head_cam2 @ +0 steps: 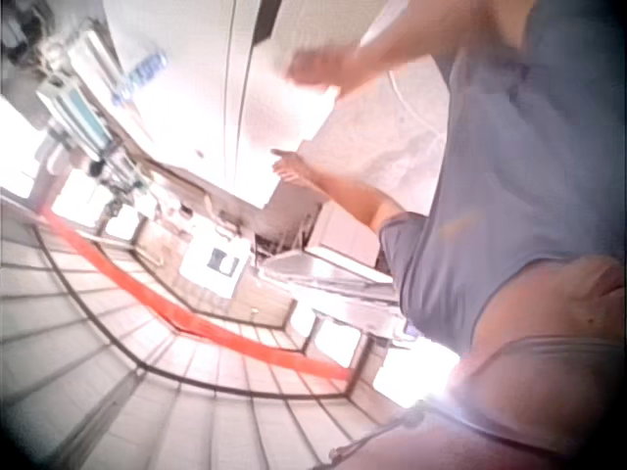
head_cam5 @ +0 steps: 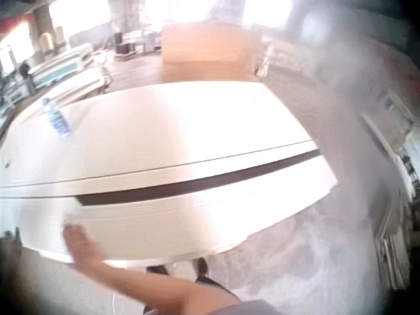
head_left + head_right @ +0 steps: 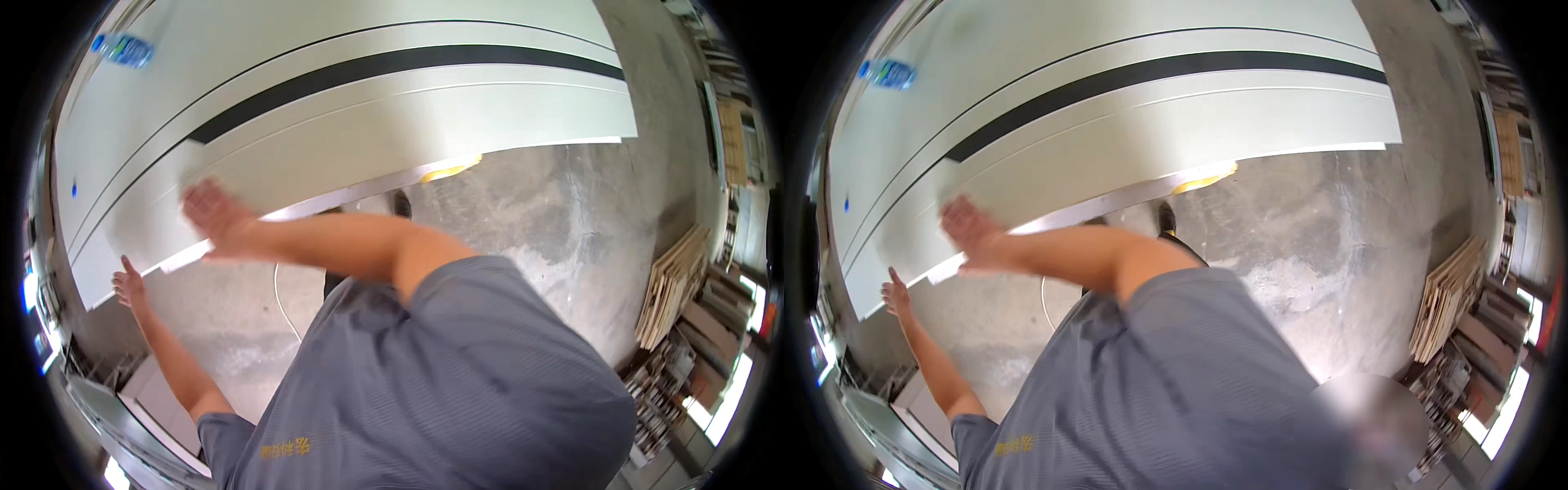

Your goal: The person wipes a large white panel with a cloth, applies liquid from a bottle, and continues wiping before moving a wooden panel onto a stack.

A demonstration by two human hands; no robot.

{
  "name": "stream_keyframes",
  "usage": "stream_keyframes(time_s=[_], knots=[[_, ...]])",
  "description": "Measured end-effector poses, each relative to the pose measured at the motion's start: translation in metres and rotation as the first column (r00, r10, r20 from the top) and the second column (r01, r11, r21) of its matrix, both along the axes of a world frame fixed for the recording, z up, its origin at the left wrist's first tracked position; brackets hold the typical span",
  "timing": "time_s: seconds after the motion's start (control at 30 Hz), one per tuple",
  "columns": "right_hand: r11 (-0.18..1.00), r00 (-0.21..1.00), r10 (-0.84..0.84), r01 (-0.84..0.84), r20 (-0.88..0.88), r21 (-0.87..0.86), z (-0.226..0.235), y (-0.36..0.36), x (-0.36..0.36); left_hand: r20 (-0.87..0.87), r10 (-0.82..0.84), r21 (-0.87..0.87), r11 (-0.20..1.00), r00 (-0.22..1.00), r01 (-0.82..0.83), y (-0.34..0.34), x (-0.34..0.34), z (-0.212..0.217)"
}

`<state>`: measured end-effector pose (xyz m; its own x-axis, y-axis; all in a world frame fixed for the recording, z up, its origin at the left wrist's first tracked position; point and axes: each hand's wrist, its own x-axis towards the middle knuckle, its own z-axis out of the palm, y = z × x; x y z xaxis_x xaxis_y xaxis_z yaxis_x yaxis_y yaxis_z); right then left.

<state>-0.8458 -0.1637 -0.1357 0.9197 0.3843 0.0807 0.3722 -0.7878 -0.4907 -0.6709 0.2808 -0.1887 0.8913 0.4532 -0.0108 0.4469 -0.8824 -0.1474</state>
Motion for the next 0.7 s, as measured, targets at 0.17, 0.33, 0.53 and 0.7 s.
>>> stream_keyframes(time_s=[0.17, 0.33, 0.53, 0.7], knots=[[0.979, 0.993, -0.115, 0.118, -0.027, 0.168, 0.005, -0.084, -0.035, 0.430, -0.528, -0.208, 0.732, 0.732, 0.649, -0.179, -0.043, 0.011], [0.729, 0.775, -0.628, 0.619, 0.073, -0.294, 0.007, -0.364, -0.147, 0.204, -0.896, -0.134, 0.375, 0.395, 0.917, -0.456, -0.176, 0.060], [0.401, 0.452, -0.892, 0.787, -0.005, -0.468, 0.029, -0.527, -0.232, 0.177, -0.981, -0.198, 0.048, 0.084, 0.979, -0.641, -0.244, 0.084], [0.762, 0.748, -0.626, 0.647, 0.222, -0.030, 0.017, -0.355, -0.209, 0.393, -0.914, -0.371, -0.055, 0.103, 0.927, -0.692, -0.227, 0.074]])
